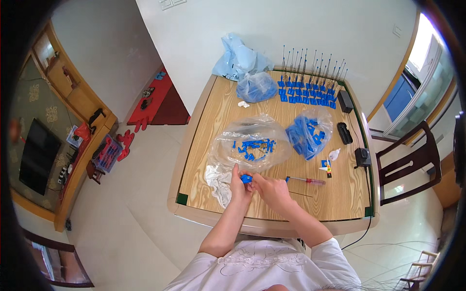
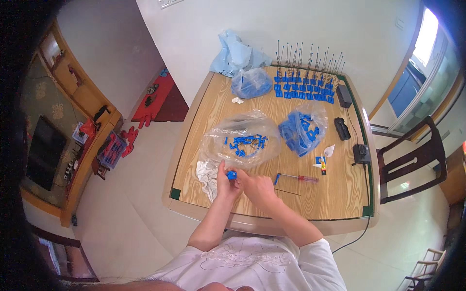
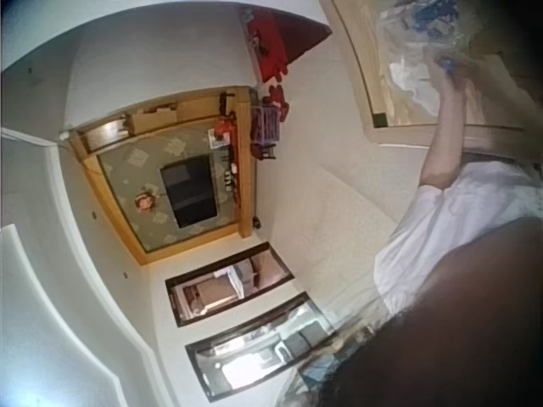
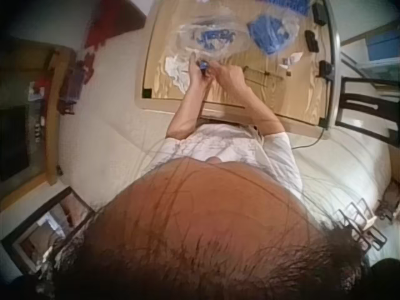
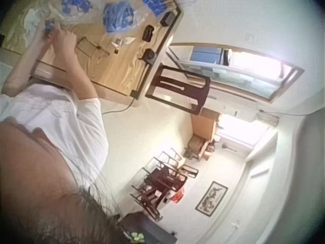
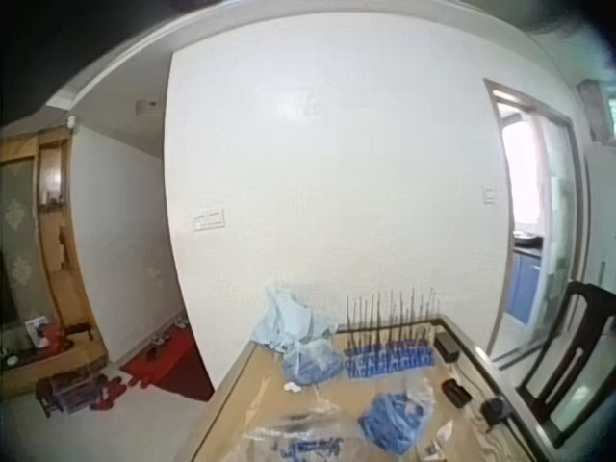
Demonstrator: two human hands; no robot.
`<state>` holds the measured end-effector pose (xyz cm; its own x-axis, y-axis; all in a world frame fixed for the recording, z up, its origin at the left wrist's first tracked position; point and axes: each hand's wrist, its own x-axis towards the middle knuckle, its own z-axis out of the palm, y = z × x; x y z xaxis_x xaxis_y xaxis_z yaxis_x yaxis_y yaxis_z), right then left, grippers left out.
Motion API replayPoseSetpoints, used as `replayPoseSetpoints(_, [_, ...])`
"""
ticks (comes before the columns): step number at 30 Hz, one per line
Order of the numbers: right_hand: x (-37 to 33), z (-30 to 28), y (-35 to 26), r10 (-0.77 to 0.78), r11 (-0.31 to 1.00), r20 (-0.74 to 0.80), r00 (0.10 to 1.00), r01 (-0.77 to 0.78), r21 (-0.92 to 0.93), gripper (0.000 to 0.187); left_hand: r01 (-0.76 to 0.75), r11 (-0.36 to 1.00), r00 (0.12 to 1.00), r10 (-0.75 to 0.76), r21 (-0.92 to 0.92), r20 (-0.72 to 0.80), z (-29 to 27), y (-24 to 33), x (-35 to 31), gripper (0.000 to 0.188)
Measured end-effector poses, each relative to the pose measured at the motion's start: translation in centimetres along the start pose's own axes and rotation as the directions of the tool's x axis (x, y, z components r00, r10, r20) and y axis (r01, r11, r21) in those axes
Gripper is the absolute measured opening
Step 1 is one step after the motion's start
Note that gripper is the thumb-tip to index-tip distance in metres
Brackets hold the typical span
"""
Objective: The person assembles small blue plastic electronic component housings using a screwdriver.
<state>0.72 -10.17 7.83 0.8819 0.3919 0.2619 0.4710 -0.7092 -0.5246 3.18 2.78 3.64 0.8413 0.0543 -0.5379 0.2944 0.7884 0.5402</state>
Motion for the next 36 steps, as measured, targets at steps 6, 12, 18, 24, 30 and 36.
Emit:
replayPoseSetpoints(6, [0.5,-0.6,0.2,0.055,0.998,-0.002,0.999,-0.055,-0.042,0.007,-0.067,0.994,0.997,0.065,0.085,0.033,1.1,-0.4,-1.4,0.04])
replayPoseSetpoints(12, [0.4,-0.5,0.0,0.027,0.999,-0.062,0.998,-0.025,0.024,0.007,-0.207,0.976,0.977,0.203,0.071,0.067,0.5,-0.7,-0.7,0.03])
replayPoseSetpoints(18, [0.1,0.4,-0.5,0.02,0.997,-0.109,0.994,-0.012,0.074,0.006,-0.148,0.988,0.989,0.147,-0.038,-0.01,0.5,-0.7,-0.2,0.031])
replayPoseSetpoints(24, [0.3,0.2,-1.4,0.043,0.999,-0.088,0.995,-0.04,0.036,0.006,-0.285,0.953,0.958,0.286,0.104,0.0,0.5,-0.7,-0.4,0.032])
replayPoseSetpoints(30, [0.3,0.1,-1.6,0.034,0.999,-0.112,0.993,-0.03,0.04,0.006,-0.35,0.924,0.934,0.357,0.153,-0.023,1.2,-0.8,-0.7,0.03])
replayPoseSetpoints(36, [0.5,0.4,-1.7,0.038,0.999,-0.111,0.993,-0.04,-0.017,0.009,-0.42,0.887,0.901,0.433,0.19,-0.031,0.9,-1.1,-0.4,0.027])
